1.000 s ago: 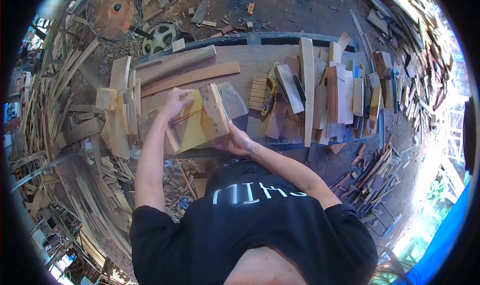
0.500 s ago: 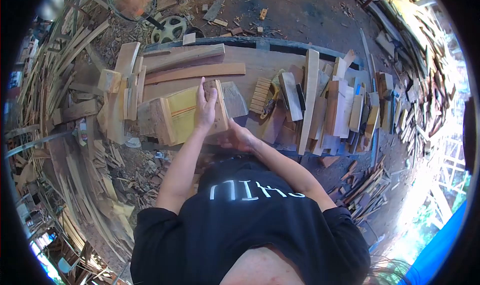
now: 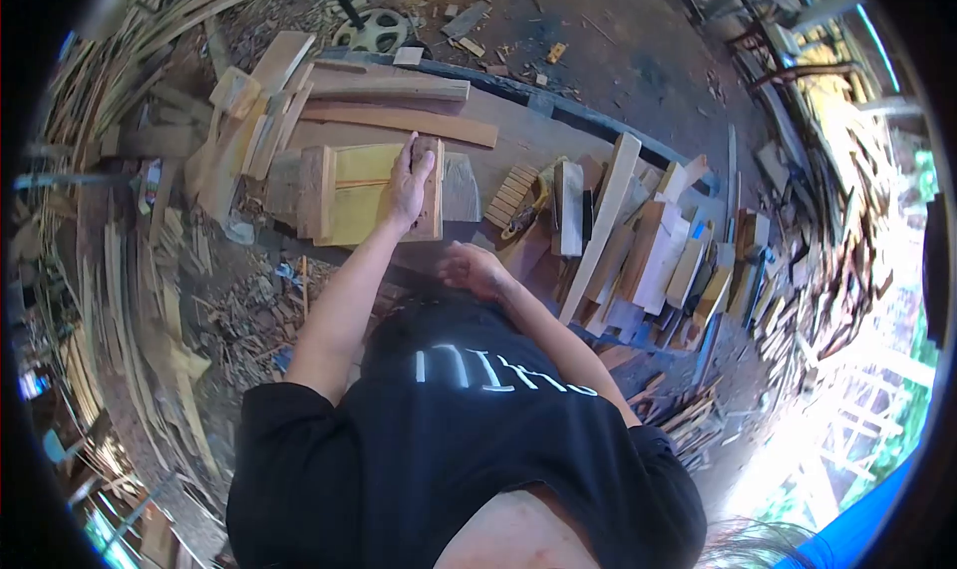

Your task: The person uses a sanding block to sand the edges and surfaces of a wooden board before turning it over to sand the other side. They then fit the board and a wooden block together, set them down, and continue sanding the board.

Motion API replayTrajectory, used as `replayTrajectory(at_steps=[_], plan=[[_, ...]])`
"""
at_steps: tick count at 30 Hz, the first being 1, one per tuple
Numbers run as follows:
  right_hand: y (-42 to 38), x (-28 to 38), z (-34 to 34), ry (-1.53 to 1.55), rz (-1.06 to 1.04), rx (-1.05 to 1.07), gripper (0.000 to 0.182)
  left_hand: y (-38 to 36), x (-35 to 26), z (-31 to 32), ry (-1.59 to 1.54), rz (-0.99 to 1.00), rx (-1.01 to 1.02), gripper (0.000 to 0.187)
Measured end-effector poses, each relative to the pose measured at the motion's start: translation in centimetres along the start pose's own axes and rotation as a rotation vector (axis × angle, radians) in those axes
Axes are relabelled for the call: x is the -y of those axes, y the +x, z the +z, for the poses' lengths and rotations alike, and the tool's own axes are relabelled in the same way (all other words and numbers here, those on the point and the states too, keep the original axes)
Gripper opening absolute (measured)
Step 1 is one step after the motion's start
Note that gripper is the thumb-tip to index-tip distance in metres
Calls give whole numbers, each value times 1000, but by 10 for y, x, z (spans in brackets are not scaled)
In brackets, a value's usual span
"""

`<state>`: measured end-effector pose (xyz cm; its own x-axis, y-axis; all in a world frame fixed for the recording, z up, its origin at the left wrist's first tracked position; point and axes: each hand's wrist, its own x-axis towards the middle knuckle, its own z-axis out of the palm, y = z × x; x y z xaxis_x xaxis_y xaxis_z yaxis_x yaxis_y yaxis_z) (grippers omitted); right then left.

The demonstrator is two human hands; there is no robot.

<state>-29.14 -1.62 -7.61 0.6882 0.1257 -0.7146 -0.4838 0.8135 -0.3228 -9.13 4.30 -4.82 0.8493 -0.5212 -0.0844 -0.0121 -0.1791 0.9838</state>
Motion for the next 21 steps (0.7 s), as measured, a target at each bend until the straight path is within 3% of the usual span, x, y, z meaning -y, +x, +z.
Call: replayTrajectory(at_steps=[11,16,20,21], plan=[[-25,7,-14,-99,-8,23,27,-1,0,-2,41,-26,11,76],[-22,1,-30,-139,-28,98,24,-15,-36,-5,160,-66,53,79],[-20,-1,-36,-123,-9,121,23,-18,-34,-4,254,-85,33,79],[-20,-1,-36,-126,-10,102,23,-21,-35,-3,216,-52,10,71]])
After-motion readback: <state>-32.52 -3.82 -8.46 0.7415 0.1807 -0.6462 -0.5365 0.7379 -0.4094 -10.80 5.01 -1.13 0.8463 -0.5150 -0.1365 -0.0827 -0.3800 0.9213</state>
